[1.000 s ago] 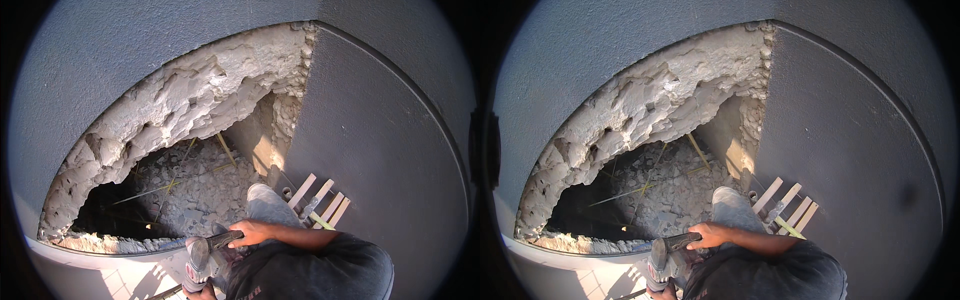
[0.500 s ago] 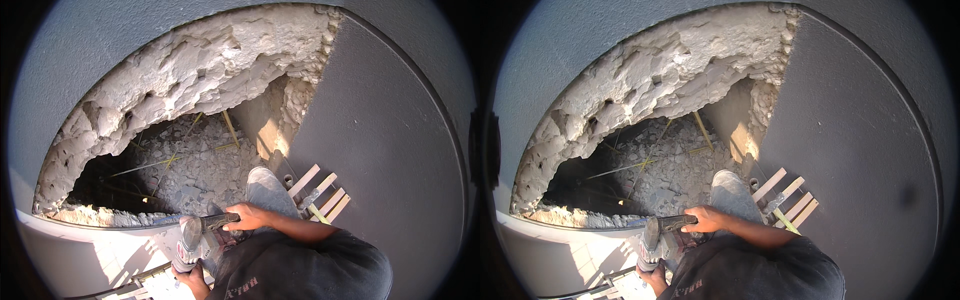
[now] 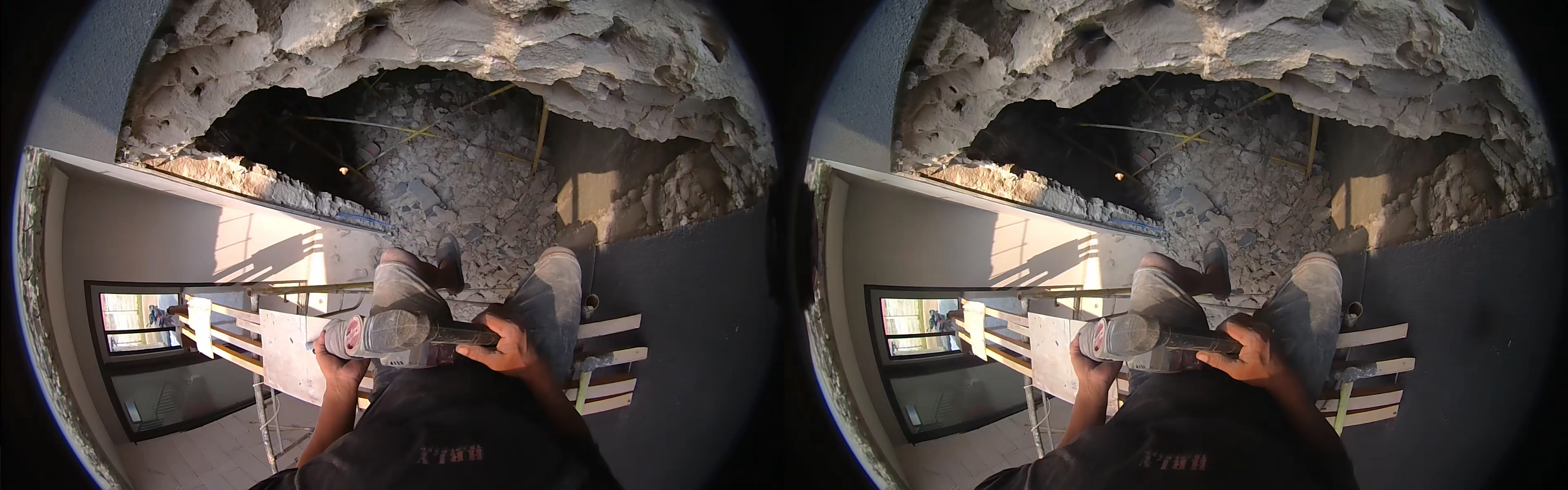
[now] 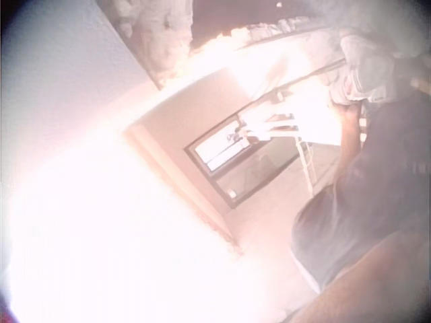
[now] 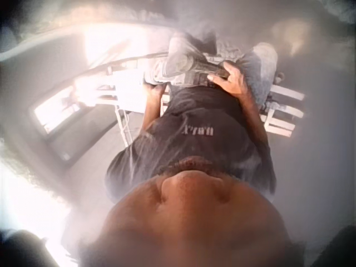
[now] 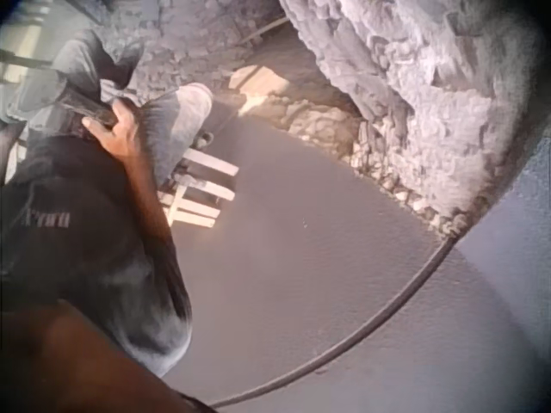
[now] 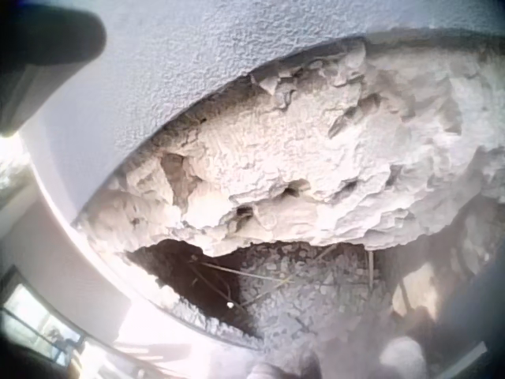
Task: The person uses a rotary hammer drill to break a hole in a concrete wall, then switches to a hammer to chip away loose pieces. The person continues drilling to enlarge the opening, removing debris by hand as needed.
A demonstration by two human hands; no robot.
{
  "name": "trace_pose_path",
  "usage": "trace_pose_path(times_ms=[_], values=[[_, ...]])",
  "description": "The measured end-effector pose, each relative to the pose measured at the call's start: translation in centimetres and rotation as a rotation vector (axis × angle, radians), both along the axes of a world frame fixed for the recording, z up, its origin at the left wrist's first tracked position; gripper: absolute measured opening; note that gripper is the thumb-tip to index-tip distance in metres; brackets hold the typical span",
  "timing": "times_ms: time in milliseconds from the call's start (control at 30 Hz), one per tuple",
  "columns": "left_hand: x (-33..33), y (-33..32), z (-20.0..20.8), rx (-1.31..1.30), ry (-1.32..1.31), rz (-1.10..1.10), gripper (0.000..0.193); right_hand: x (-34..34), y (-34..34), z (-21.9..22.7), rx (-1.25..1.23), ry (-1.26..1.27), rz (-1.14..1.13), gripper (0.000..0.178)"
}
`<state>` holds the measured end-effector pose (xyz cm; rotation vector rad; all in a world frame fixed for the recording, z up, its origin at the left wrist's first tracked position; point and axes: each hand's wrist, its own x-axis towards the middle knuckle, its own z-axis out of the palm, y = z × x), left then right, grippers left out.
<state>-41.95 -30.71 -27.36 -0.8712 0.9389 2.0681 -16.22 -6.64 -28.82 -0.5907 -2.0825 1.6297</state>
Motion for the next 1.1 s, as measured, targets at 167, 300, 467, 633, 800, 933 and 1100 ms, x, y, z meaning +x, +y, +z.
trace_pose_path(times_ms=[167, 300, 467, 633, 800, 933, 1100], values=[[-0.3, -1.1, -0.5, -0.122, 0.077, -0.056, 0.045, 0.2, 1.7, 1.3, 0.005, 0.098, 0.060, 0.044], [-0.1, -1.4, -0.9, -0.224, 0.086, -0.053, 0.045, -0.2, 3.1, 0.6, -0.044, 0.121, 0.127, 0.044], [-1.0, -1.6, -1.4, -0.165, 0.117, -0.114, 0.044, -0.6, 4.0, 0.4, -0.116, 0.112, 0.125, 0.042], [-1.0, 0.4, -1.0, -0.223, 0.083, -0.072, 0.039, -0.8, 4.5, -0.5, -0.128, 0.108, 0.139, 0.044], [-0.6, 0.7, -1.2, -0.176, 0.092, -0.083, 0.037, -1.0, 4.8, -1.0, -0.125, 0.095, 0.161, 0.045], [-1.1, 1.0, -1.0, -0.182, 0.056, -0.082, 0.040, -1.2, 4.5, -1.0, -0.159, 0.091, 0.114, 0.042], [-1.6, 0.2, -1.8, -0.196, 0.035, -0.050, 0.041, -1.3, 4.7, -1.1, -0.188, 0.104, 0.130, 0.040]])
